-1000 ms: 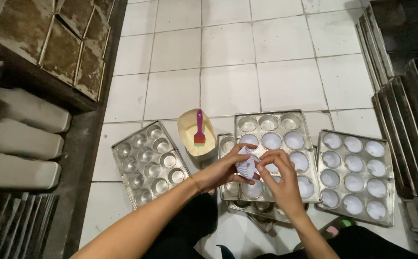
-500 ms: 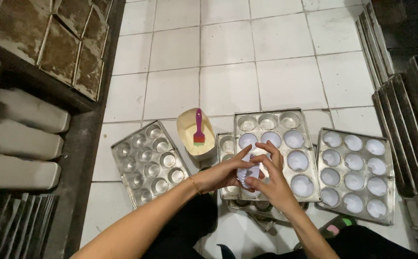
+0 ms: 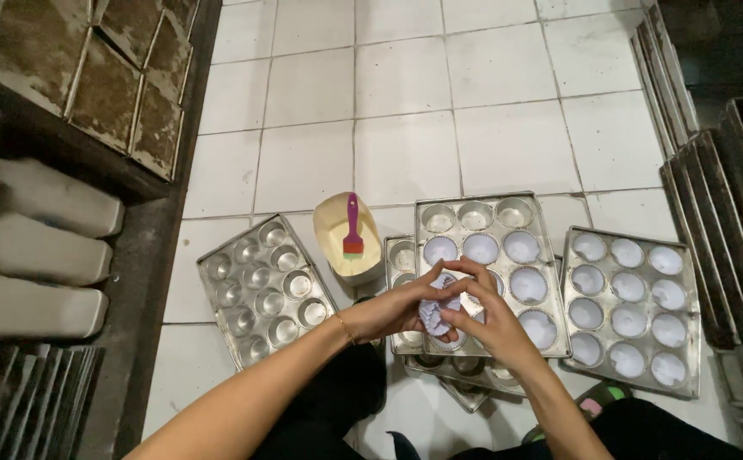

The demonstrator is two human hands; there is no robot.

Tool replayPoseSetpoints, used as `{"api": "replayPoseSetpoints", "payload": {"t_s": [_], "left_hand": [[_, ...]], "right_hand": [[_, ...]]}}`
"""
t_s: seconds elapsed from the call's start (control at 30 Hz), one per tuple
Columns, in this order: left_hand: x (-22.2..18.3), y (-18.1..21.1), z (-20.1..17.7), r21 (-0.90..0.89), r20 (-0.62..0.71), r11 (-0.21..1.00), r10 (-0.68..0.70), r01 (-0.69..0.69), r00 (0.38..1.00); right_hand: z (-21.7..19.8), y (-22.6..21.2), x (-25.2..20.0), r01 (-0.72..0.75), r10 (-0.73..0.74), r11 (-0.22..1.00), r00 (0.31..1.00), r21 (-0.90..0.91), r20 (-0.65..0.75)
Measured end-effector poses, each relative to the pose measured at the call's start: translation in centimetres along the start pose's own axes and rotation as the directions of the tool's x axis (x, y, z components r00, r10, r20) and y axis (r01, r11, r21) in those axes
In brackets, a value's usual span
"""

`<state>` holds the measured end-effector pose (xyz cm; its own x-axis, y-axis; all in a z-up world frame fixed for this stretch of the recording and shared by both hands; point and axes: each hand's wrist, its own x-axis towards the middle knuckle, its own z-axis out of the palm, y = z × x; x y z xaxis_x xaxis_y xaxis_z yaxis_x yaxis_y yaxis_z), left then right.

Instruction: Placing paper cupcake liners into metal baking trays.

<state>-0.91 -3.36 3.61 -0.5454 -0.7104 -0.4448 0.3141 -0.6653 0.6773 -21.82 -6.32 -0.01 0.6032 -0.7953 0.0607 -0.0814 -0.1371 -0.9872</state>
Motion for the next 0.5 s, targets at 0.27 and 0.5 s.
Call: {"api": "replayPoseSetpoints", "payload": {"t_s": [0.27, 0.5], "left_hand": [[-0.7, 1.0, 0.8, 0.174, -0.044, 0.979, 0.111, -0.102, 0.993], [-1.5, 2.7, 1.2, 0.182, 0.054, 0.977, 0.100, -0.108, 0.994]], "right_hand": [[0.2, -1.9, -0.4, 0.099, -0.159, 0.936, 0.975, -0.339, -0.155], [-0.7, 0.0, -0.7, -0.001, 0.007, 0.994, 0.998, 0.109, -0.056]]}}
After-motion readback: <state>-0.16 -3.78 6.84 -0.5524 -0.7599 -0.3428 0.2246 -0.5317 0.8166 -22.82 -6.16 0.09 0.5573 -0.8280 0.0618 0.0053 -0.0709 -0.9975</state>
